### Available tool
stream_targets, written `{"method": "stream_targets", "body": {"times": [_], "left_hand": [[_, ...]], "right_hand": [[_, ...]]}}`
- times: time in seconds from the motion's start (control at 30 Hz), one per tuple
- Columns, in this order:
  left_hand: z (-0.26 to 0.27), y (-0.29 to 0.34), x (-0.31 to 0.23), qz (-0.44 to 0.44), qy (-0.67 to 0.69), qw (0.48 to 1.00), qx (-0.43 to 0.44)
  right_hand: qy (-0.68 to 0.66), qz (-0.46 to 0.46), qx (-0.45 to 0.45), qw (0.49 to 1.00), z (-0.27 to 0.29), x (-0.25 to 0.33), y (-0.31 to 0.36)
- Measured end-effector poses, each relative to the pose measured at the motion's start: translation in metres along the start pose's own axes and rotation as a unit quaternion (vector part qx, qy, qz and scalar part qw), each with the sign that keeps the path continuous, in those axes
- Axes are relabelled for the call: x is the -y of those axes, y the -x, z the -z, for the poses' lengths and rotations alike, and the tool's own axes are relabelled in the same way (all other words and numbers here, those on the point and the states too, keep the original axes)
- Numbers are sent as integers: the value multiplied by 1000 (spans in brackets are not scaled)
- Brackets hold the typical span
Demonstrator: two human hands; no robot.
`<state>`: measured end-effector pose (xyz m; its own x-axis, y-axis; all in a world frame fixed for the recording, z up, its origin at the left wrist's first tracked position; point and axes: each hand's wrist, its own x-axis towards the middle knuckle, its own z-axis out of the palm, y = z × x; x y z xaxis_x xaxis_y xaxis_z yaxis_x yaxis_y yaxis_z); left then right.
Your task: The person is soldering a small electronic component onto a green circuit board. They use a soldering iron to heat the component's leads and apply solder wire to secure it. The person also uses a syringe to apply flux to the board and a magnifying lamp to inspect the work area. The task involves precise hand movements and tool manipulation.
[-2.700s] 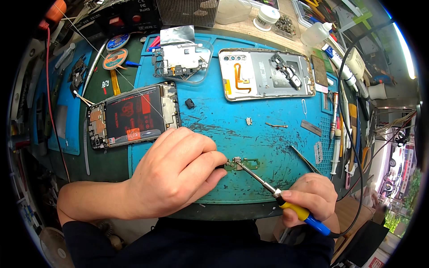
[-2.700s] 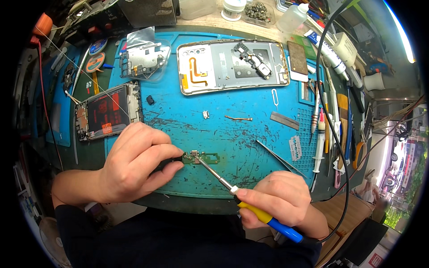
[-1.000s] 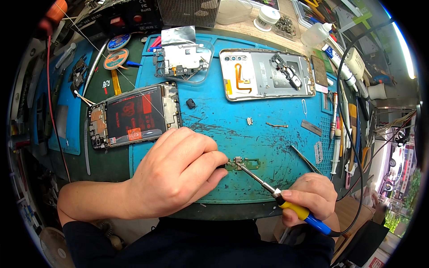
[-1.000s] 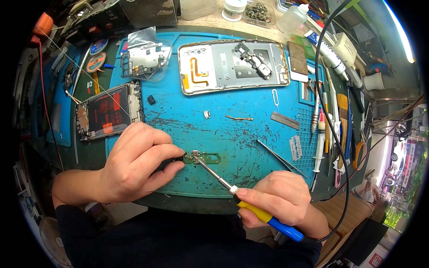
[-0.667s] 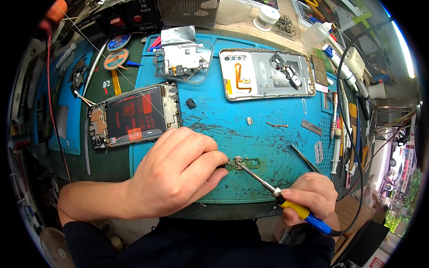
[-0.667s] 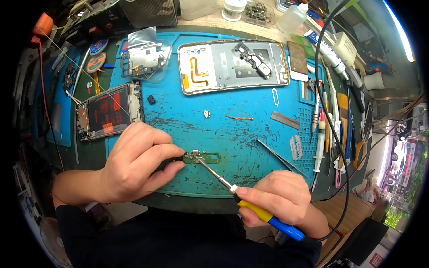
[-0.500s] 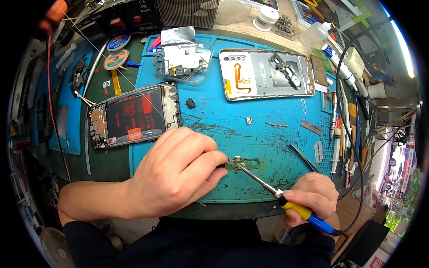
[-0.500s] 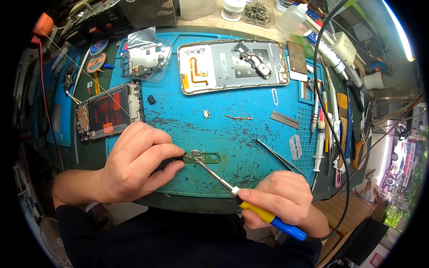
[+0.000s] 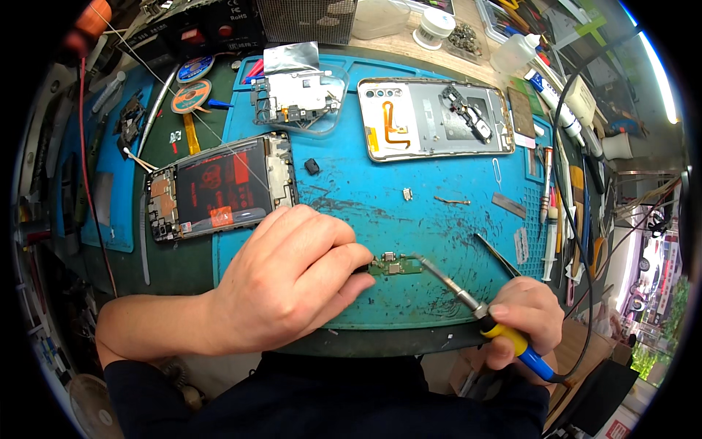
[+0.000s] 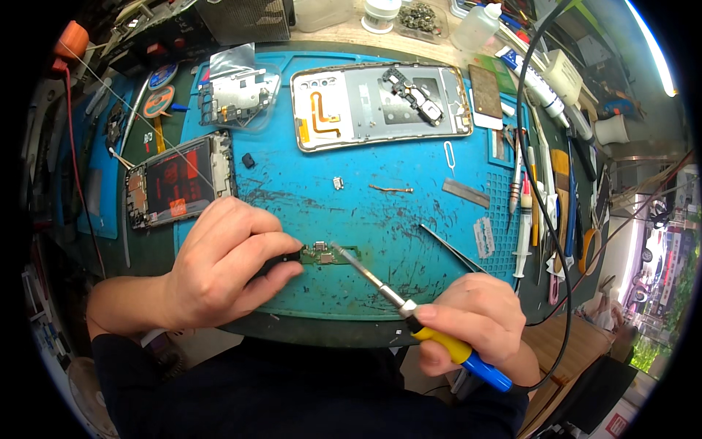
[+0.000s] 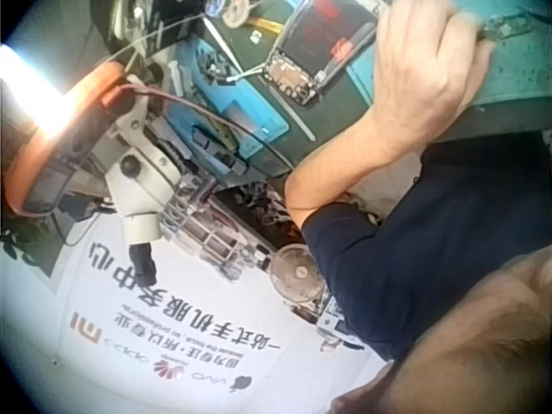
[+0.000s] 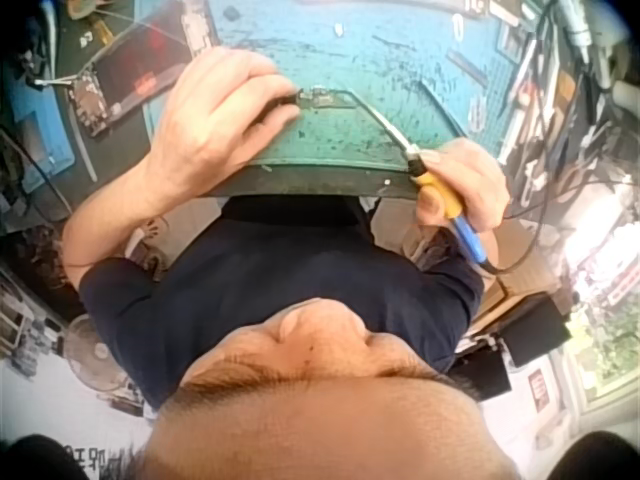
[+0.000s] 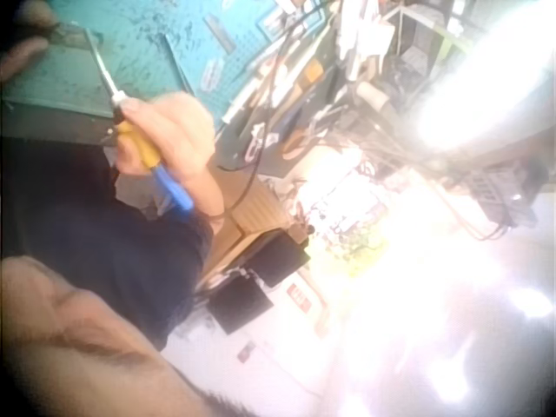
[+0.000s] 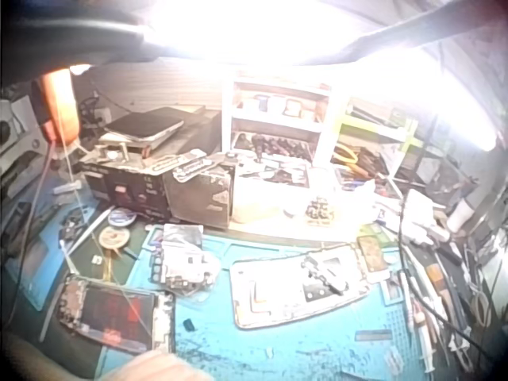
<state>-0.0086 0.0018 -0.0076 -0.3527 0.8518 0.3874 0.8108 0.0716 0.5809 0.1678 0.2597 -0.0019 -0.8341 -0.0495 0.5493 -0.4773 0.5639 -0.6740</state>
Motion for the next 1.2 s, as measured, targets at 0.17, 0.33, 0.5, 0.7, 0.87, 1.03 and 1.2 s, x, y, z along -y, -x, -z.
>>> {"method": "stream_targets", "body": {"times": [0.17, 0.33, 0.5, 0.7, 0.87, 1.03, 1.2], "left_hand": [[0, 2, 1, -3, -9, 1000, 10], [-1, 2, -4, -10, -49, 999, 2], [5, 2, -3, -6, -97, 995, 35], [18, -10, 5, -86, -2, 991, 99], [27, -14, 14, -133, 9, 973, 187], [18, -15, 16, -148, -13, 974, 168], [21, -2, 24, -100, -42, 988, 114]], "right_hand": [[25, 15, -13, 999, 0, -2, 3], [32, 4, -46, 998, 5, 4, 12], [60, -73, -187, 978, 38, 33, -3], [149, 47, -290, 944, 125, 63, -157], [187, 14, -191, 963, 154, 52, -268], [271, -25, -122, 955, 172, 21, -317], [163, -99, -304, 933, 111, 79, -333]]}}
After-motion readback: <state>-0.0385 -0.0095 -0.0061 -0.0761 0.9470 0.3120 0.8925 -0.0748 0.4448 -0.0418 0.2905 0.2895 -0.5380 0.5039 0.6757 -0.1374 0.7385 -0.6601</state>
